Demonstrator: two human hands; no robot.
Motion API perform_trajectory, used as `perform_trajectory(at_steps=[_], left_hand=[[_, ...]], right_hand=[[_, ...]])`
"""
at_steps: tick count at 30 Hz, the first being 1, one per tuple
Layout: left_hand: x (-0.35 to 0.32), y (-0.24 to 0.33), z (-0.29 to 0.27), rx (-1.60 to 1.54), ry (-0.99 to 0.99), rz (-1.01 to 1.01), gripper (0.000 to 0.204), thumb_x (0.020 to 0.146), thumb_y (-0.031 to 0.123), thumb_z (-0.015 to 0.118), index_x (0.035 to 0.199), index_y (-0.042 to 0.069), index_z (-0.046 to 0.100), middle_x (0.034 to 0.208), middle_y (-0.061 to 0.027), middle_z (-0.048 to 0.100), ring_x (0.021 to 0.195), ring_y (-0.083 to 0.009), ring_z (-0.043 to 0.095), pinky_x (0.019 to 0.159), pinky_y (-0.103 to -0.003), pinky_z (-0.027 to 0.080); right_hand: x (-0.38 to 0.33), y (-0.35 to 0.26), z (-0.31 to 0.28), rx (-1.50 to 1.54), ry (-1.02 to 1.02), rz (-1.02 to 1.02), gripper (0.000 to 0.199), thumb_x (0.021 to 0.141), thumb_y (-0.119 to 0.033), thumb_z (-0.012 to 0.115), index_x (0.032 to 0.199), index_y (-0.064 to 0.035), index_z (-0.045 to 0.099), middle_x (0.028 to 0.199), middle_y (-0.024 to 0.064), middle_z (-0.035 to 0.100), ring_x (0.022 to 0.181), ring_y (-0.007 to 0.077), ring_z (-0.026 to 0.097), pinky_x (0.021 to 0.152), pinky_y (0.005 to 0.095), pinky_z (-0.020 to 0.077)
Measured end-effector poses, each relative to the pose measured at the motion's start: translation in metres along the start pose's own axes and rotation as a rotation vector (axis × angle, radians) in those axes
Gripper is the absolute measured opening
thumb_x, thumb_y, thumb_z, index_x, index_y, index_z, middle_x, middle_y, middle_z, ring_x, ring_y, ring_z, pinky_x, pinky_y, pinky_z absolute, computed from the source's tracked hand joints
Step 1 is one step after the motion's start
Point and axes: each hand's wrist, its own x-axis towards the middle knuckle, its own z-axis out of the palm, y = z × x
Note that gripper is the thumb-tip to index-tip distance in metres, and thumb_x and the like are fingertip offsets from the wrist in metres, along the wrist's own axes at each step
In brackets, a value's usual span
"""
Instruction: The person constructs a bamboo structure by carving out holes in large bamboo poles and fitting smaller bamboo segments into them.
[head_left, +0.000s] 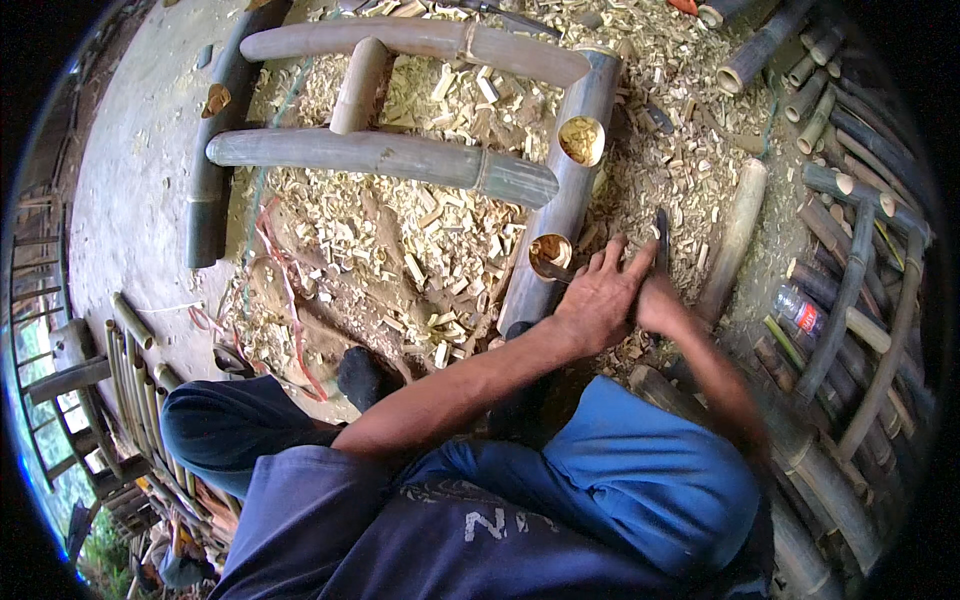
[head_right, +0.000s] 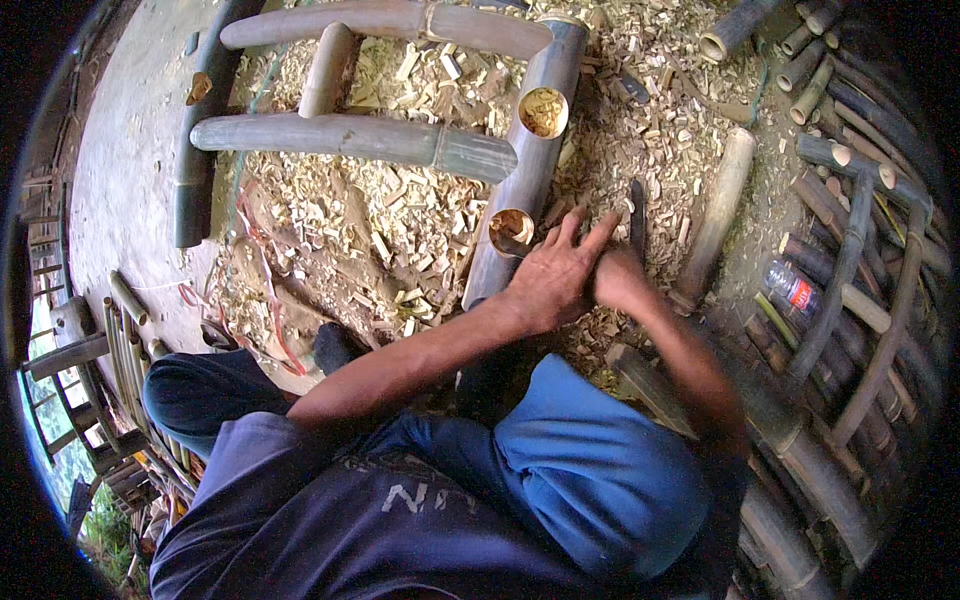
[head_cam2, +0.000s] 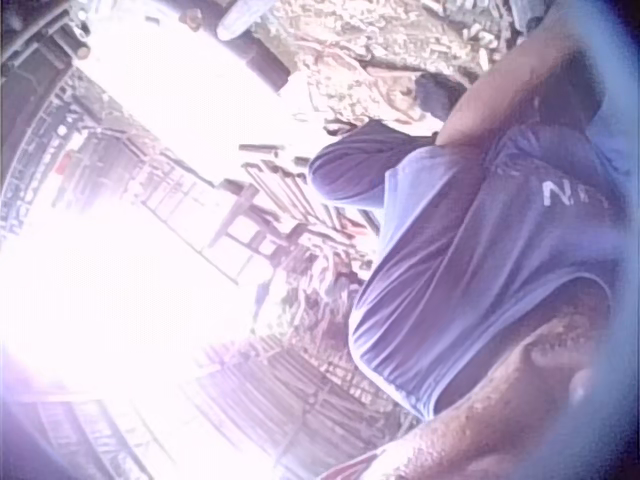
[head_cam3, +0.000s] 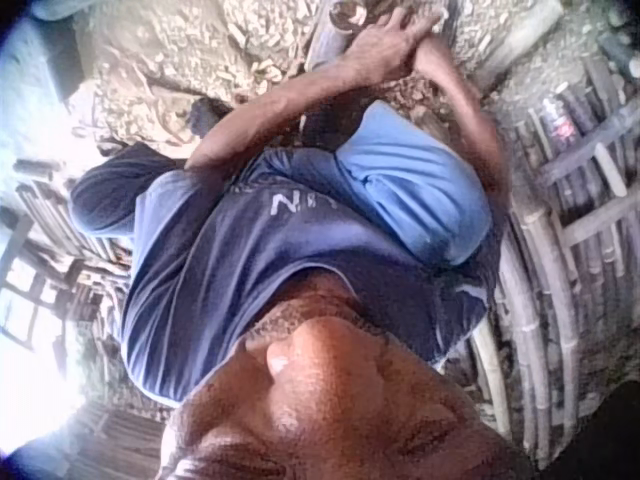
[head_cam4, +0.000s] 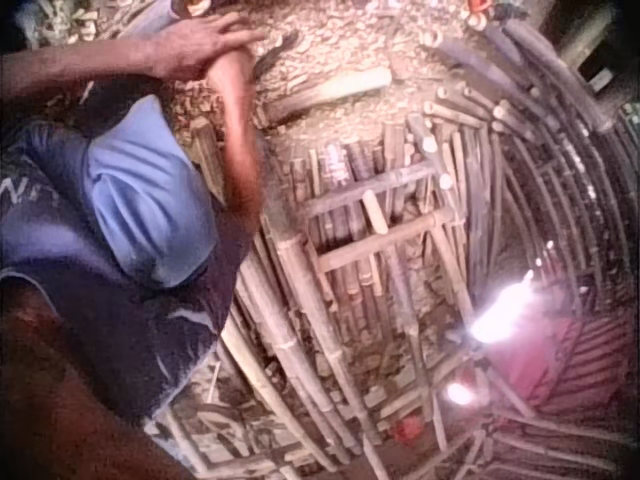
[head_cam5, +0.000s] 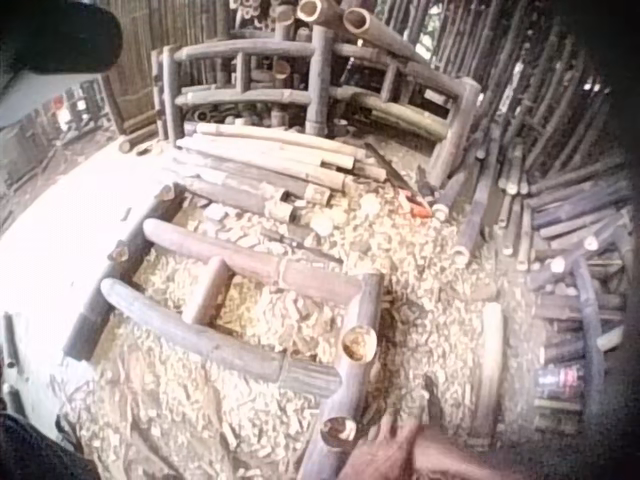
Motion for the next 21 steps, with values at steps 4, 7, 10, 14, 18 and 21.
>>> perform_trajectory(at_steps=[4,7,10,14,18,21], left_hand=[[0.022,0.011,0.013,-0.163,0.269,-0.104,0.108,0.072,-0.007,0.073,0.158,0.012,0.011,0.146,-0.0356,0.031,0.127,-0.0548,0.045,0.106,-0.055,0.044],[0.025,0.018,0.013,-0.22,0.216,-0.154,0.114,0.069,-0.008,0.074,0.159,0.015,0.008,0.138,-0.0336,0.036,0.122,-0.0558,0.047,0.104,-0.056,0.045],[0.026,0.013,0.009,-0.177,0.101,-0.185,0.115,0.068,-0.009,0.074,0.159,0.015,0.007,0.135,-0.0337,0.036,0.119,-0.0554,0.049,0.1,-0.057,0.047],[0.028,0.009,-0.003,-0.082,-0.219,-0.137,0.108,0.072,0.002,0.074,0.159,0.015,0.012,0.132,-0.0341,0.045,0.117,-0.0516,0.057,0.1,-0.051,0.051],[0.033,0.009,-0.015,0.044,-0.585,-0.092,0.101,0.067,0.013,0.08,0.152,0.008,0.026,0.131,-0.0357,0.05,0.118,-0.0474,0.06,0.102,-0.049,0.051],[0.016,0.005,0.002,-0.151,0.035,-0.101,0.105,0.065,0.007,0.08,0.153,0.006,0.022,0.137,-0.0346,0.043,0.127,-0.0513,0.049,0.108,-0.05,0.046]], right_hand=[[0.029,0.012,-0.07,-0.204,-0.074,-0.348,0.034,0.075,-0.012,0.07,0.105,0.0004,0.061,0.098,0.0251,0.069,0.094,0.0425,0.066,0.082,0.051,0.0531],[0.03,0.027,-0.057,-0.073,-0.091,-0.377,0.036,0.077,-0.016,0.071,0.108,-0.0028,0.06,0.098,0.0241,0.069,0.092,0.0444,0.065,0.08,0.0513,0.0533],[0.03,0.009,-0.066,0.035,-0.255,-0.148,0.038,0.082,-0.021,0.071,0.115,-0.0045,0.059,0.113,0.0223,0.065,0.103,0.0424,0.062,0.089,0.0494,0.0513],[0.02,0.011,-0.036,0.284,-0.378,-0.027,0.054,0.092,-0.021,0.066,0.14,-0.0073,0.047,0.13,0.019,0.061,0.123,0.0295,0.057,0.104,0.0406,0.0462],[0.013,0.007,-0.027,0.363,-0.327,0.068,0.05,0.09,-0.024,0.066,0.136,-0.0071,0.054,0.127,0.0198,0.063,0.12,0.028,0.06,0.102,0.0386,0.0481],[0.021,-0.005,-0.044,0.178,-0.298,-0.021,0.044,0.083,-0.025,0.07,0.122,-0.0058,0.062,0.116,0.0216,0.067,0.111,0.0349,0.063,0.095,0.0442,0.0509]])
